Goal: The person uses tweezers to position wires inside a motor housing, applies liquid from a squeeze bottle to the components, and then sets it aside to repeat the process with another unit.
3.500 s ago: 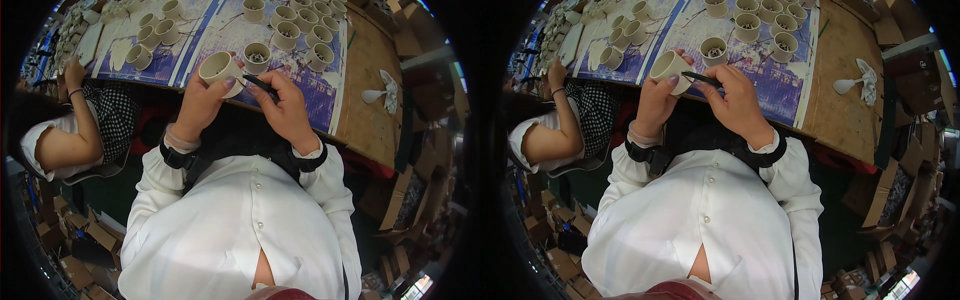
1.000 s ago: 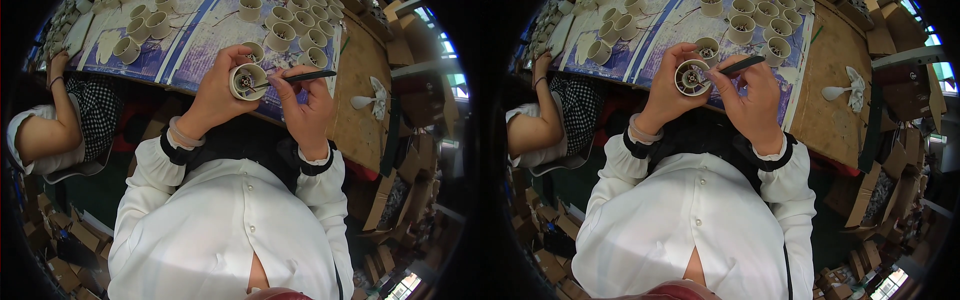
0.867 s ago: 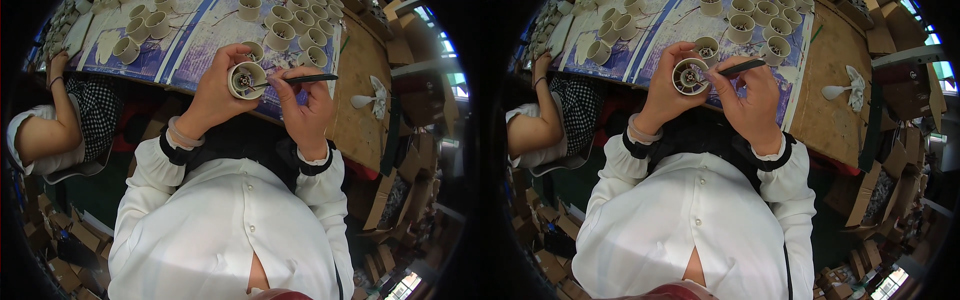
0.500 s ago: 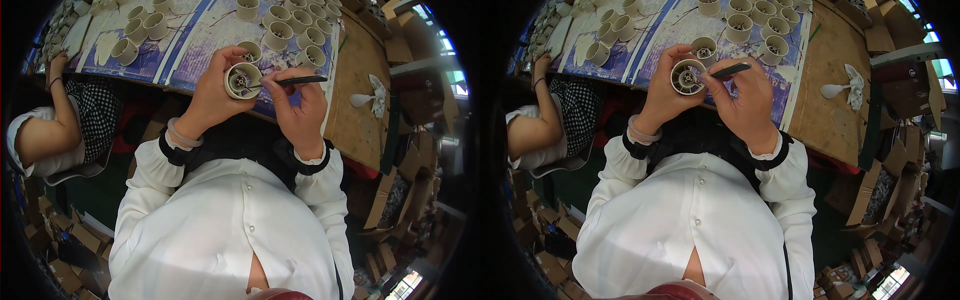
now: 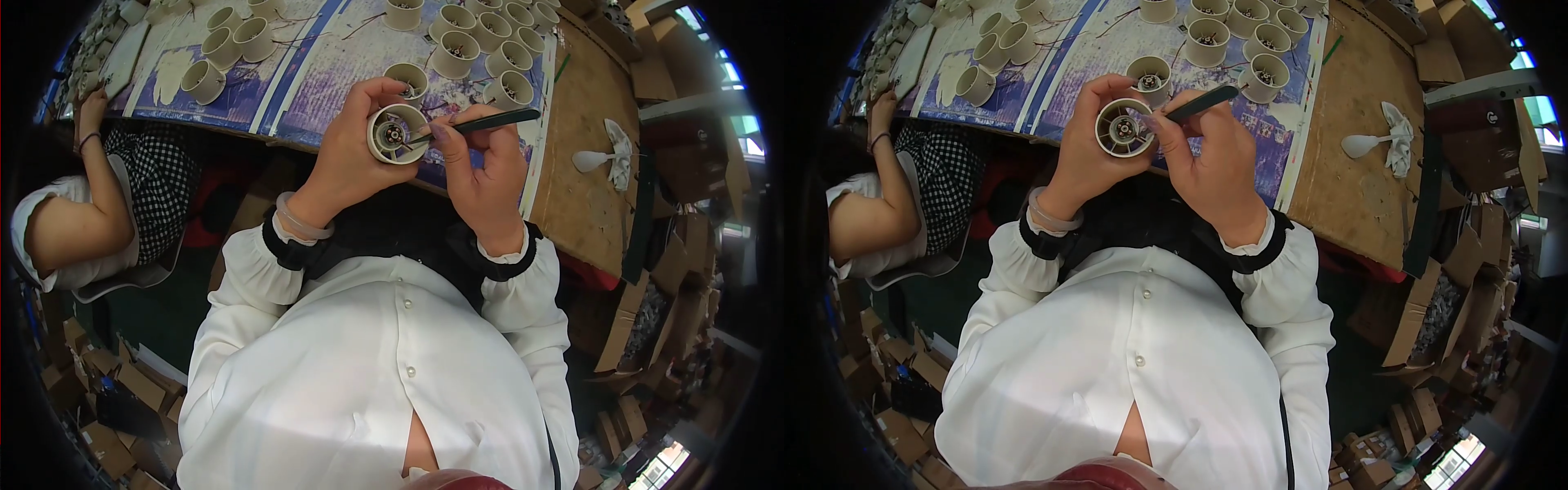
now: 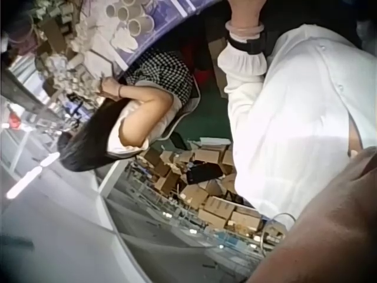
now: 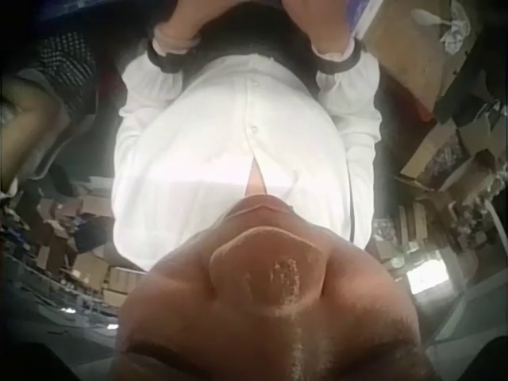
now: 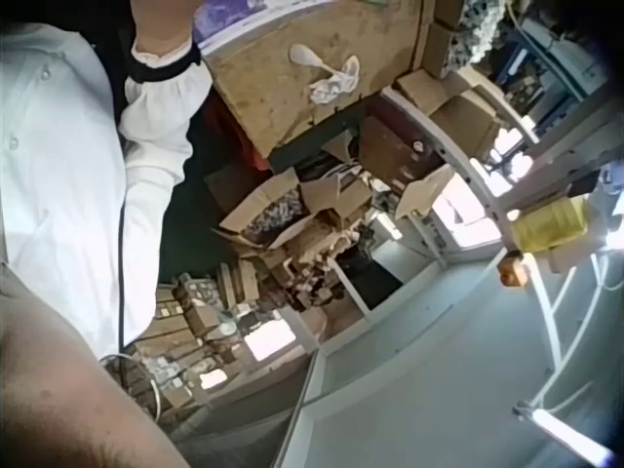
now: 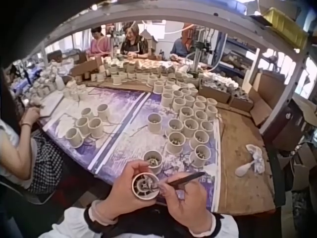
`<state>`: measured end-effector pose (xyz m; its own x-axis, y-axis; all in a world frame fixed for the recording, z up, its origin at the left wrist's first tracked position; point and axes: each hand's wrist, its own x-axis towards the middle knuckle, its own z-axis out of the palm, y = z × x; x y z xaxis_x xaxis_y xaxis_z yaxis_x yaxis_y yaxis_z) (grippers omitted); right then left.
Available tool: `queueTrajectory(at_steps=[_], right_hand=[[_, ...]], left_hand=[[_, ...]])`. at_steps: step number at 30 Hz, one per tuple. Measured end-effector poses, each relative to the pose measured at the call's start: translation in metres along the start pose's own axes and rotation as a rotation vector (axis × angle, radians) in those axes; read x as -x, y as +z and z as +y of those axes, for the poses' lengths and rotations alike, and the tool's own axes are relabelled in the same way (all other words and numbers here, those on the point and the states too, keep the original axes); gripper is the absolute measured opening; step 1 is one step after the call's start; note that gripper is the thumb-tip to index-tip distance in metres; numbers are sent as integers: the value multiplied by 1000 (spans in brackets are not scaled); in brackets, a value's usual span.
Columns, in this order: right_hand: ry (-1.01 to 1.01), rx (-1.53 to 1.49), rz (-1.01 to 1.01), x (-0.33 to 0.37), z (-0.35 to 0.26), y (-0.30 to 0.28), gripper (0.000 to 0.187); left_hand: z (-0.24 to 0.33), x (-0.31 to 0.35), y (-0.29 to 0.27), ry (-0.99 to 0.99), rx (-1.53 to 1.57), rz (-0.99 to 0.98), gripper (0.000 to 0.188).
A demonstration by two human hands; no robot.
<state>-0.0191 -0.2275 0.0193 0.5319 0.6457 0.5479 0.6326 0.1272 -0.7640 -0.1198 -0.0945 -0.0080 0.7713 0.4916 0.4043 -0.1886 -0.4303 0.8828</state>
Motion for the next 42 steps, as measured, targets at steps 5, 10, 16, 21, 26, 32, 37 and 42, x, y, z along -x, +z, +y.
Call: queueTrajectory(at_steps=[5, 10, 16, 21, 26, 32, 37, 42], right_hand=[[-16, 49, -21, 0, 2, -1, 17], [-37, 85, -37, 0, 3, -3, 17], [-162, 107, -59, 1, 3, 0, 17], [-267, 195, -100, 5, 9, 1, 17], [-187, 37, -36, 1, 5, -2, 16], [-87, 89, -36, -2, 1, -7, 14], [-81, 67, -54, -3, 3, -9, 14], [-135, 110, -41, -6, 2, -7, 14]], left_hand=[[1, 0, 0, -7, 22, -12, 72], [-1, 1, 0, -9, -8, -3, 72], [0, 3, 0, -63, 34, -14, 73], [0, 4, 3, -41, -25, 18, 68], [4, -2, 0, 19, -64, 30, 67], [1, 0, -2, 50, -95, 21, 67], [0, 0, -1, 45, -53, 3, 66], [1, 1, -1, 28, -40, -3, 66]])
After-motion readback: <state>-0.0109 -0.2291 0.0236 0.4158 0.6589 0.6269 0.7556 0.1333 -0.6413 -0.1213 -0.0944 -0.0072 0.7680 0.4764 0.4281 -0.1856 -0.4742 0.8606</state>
